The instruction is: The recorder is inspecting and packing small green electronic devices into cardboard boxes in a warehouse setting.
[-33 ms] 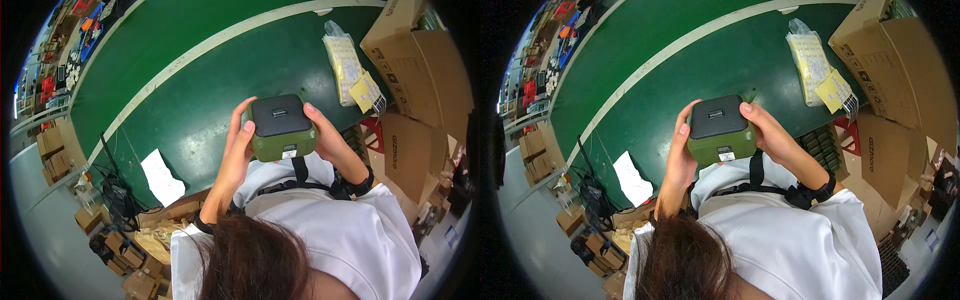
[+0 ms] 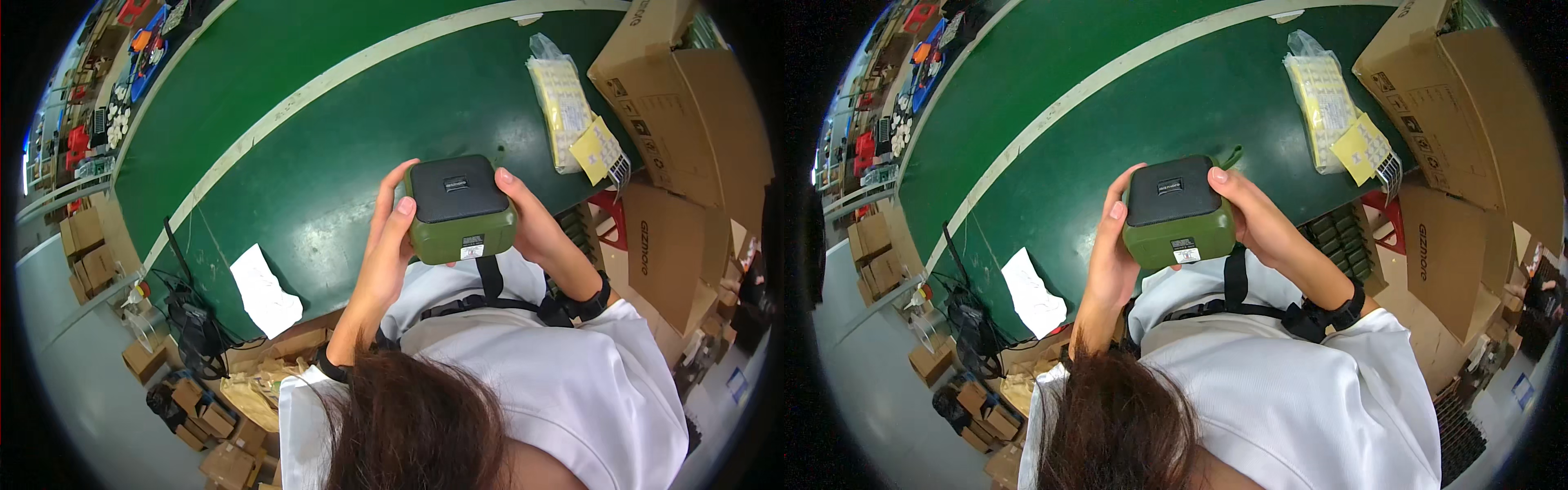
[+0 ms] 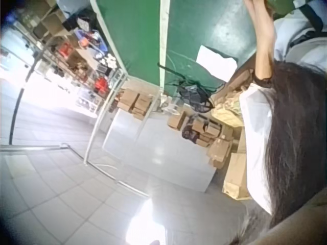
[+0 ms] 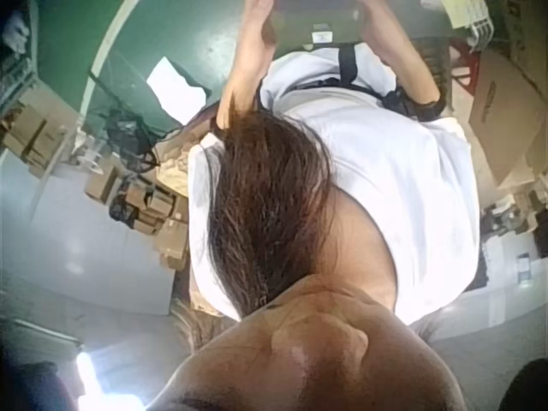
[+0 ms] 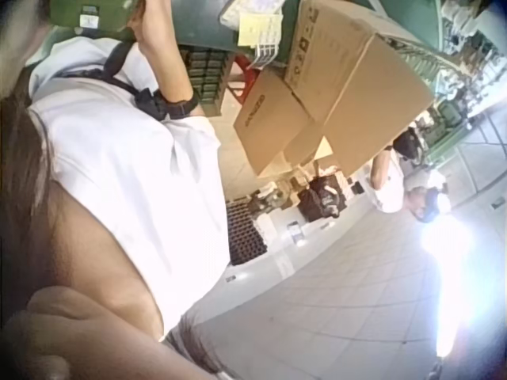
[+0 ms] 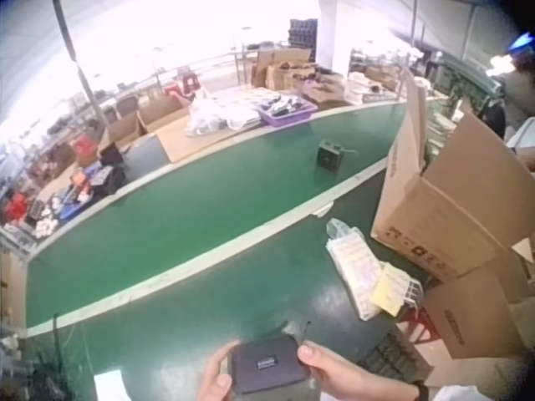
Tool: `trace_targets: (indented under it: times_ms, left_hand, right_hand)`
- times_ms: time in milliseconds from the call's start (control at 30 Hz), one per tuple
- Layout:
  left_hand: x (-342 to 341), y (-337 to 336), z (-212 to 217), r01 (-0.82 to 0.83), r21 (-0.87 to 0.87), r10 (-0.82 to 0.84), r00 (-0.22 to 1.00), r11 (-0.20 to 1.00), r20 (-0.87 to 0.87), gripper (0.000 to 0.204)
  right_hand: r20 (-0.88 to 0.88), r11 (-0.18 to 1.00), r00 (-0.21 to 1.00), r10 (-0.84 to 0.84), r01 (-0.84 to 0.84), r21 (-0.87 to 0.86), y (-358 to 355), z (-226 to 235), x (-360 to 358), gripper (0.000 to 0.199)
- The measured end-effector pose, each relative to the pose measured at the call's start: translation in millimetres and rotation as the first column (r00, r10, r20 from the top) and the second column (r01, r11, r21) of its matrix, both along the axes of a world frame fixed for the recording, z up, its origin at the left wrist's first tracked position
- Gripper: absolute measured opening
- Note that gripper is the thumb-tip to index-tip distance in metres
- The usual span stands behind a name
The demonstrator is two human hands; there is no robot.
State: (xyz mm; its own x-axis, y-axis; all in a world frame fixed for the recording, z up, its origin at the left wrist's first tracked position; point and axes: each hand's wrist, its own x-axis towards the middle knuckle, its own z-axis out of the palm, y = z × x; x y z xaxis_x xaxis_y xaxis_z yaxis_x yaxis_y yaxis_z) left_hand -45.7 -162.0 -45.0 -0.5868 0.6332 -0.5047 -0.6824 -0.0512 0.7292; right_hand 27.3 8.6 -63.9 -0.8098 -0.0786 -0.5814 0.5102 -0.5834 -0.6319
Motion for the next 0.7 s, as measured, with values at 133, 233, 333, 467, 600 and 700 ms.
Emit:
trace_targets:
  times_ms: [133,233,333,467,600,700]
  left_hand:
    - [-1.5,4.6,1.3,-0.002,-0.040,0.003,1.000,0.999,0.011,0.062]
    - [-8.5,5.2,-7.3,-0.072,-0.060,0.066,0.993,0.996,-0.100,0.062]
    - [-22.3,0.1,-28.9,-0.196,-0.046,0.189,0.974,0.980,-0.124,0.058]
    - [-25.2,-46.2,-54.5,-0.401,-0.185,0.346,0.899,0.897,-0.268,0.052]
    - [-12.2,-85.9,-70.0,-0.479,-0.323,0.390,0.869,0.816,-0.303,0.051]
    - [4.2,-109.6,-80.2,-0.523,-0.365,0.441,0.850,0.770,-0.288,0.052]
  right_hand:
    - [-0.013,0.997,1.000,-0.028,0.027,-0.070,1.0,-0.1,-4.6,0.055]
    - [-0.057,0.998,0.998,0.028,-0.024,0.062,11.5,-11.8,-24.4,0.057]
    - [-0.153,0.940,0.987,-0.056,0.103,0.324,40.5,-62.0,-77.8,0.067]
    - [-0.293,0.815,0.955,0.049,0.131,0.565,92.0,-78.6,-206.2,0.071]
    - [-0.301,0.815,0.952,0.056,0.131,0.564,135.8,-123.5,-312.4,0.072]
    - [-0.496,0.627,0.862,0.103,0.331,0.705,126.2,-151.1,-350.1,0.071]
